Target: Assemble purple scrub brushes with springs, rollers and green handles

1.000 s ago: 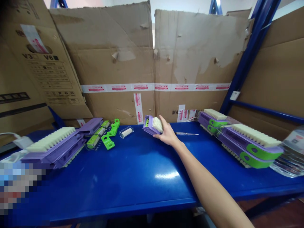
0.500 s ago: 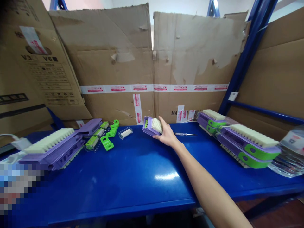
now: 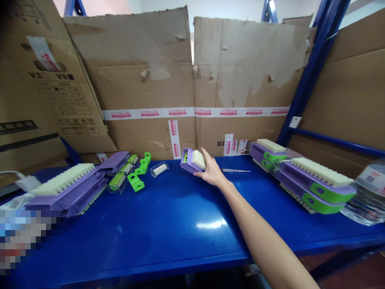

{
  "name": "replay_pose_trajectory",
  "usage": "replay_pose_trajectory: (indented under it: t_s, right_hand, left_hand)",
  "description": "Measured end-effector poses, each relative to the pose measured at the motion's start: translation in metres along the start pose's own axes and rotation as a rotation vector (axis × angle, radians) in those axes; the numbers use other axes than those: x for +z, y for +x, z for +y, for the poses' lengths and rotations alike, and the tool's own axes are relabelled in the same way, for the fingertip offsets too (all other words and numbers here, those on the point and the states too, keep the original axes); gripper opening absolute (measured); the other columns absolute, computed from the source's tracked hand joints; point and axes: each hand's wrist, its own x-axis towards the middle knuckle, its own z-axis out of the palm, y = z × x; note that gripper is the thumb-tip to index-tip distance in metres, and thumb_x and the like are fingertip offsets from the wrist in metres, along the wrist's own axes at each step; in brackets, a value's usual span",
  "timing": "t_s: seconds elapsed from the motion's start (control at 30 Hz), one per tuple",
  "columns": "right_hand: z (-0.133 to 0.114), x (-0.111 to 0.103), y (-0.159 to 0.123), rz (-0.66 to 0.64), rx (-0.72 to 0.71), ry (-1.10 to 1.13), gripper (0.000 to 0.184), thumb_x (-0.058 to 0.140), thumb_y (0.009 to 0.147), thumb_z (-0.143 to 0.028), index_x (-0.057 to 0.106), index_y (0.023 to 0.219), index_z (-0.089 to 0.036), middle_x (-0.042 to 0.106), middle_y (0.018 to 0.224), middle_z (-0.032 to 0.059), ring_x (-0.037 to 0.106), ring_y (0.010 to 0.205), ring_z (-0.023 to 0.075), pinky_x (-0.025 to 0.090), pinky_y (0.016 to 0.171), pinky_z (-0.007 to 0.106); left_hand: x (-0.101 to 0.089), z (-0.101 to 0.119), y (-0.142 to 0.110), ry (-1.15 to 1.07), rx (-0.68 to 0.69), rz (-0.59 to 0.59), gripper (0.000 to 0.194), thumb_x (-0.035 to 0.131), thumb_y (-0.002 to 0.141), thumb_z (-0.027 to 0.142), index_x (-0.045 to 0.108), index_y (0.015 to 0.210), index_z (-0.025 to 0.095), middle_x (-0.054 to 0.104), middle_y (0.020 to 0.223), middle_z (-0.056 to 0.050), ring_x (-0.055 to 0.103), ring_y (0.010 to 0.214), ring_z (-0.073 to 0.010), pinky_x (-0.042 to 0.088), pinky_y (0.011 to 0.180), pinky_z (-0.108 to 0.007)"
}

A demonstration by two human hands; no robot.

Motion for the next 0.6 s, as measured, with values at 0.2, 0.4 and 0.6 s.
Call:
replay_pose_trajectory:
  t_s: [0.2, 0.4, 0.6]
  right_hand:
    - [-0.003, -0.002, -0.001, -0.008, 0.010, -0.023, 0.105, 0.077, 0.062, -0.031, 0.018, 0.148, -0.023, 0.038, 0.144, 0.0123, 0.039, 0.129, 0.0304, 0.033, 0.105, 0.047]
    - [-0.001, -0.002, 0.000, 0.007, -0.004, -0.044, 0.104, 0.077, 0.061, -0.030, 0.019, 0.148, -0.023, 0.036, 0.145, 0.0121, 0.038, 0.129, 0.0313, 0.031, 0.106, 0.048]
    - [-0.002, -0.004, 0.000, -0.006, 0.006, -0.056, 0.103, 0.076, 0.062, -0.030, 0.019, 0.148, -0.022, 0.037, 0.145, 0.0131, 0.038, 0.129, 0.0303, 0.031, 0.106, 0.047]
  left_hand:
    - [-0.005, 0.003, -0.001, 0.032, -0.009, 0.010, 0.029, 0.051, 0.086, 0.044, 0.062, 0.104, 0.025, 0.065, 0.100, -0.005, 0.059, 0.102, -0.0222, 0.047, 0.090, -0.036]
    - [-0.015, -0.025, 0.047, 0.290, -0.122, -0.057, 0.025, 0.045, 0.089, 0.035, 0.059, 0.103, 0.020, 0.063, 0.105, -0.008, 0.055, 0.104, -0.0233, 0.043, 0.091, -0.036]
    - [0.018, -0.079, 0.096, 0.725, -0.360, -0.150, 0.037, 0.051, 0.085, 0.031, 0.056, 0.112, 0.006, 0.057, 0.113, -0.023, 0.051, 0.109, -0.0360, 0.043, 0.086, -0.045]
